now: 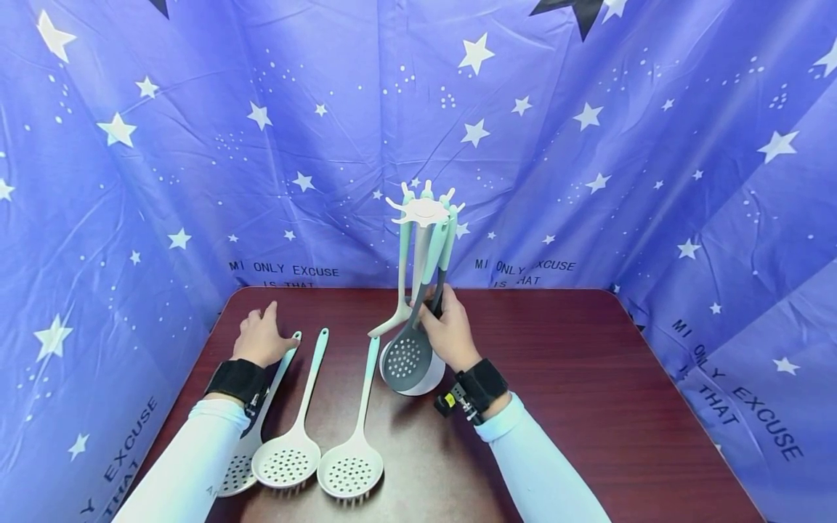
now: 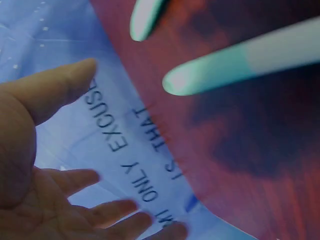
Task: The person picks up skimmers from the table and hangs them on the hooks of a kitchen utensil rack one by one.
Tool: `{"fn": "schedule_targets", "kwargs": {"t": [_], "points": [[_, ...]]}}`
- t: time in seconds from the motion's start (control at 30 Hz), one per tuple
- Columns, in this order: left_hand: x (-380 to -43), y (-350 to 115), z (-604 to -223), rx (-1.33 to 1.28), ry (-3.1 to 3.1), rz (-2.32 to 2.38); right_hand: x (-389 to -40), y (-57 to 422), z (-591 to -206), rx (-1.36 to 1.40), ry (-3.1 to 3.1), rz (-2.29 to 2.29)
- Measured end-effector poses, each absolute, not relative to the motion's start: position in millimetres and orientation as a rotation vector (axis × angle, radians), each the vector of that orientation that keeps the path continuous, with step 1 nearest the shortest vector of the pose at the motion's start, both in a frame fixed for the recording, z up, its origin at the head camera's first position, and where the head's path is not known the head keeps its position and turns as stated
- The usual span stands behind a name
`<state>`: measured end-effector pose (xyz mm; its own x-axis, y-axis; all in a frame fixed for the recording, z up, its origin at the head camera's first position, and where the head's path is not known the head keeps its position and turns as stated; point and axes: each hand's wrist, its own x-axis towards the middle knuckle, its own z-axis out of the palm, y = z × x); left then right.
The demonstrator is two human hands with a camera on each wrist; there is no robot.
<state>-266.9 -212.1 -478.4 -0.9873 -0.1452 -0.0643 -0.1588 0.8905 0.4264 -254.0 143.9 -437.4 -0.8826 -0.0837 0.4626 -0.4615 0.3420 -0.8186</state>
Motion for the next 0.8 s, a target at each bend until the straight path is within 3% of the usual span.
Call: {"fn": "schedule_targets", "kwargs": {"t": [0.8], "points": [[-257,-226,-517,-0.050,2.875,0.614,-253,145,-436,0.516,-2.268,1.574]]}}
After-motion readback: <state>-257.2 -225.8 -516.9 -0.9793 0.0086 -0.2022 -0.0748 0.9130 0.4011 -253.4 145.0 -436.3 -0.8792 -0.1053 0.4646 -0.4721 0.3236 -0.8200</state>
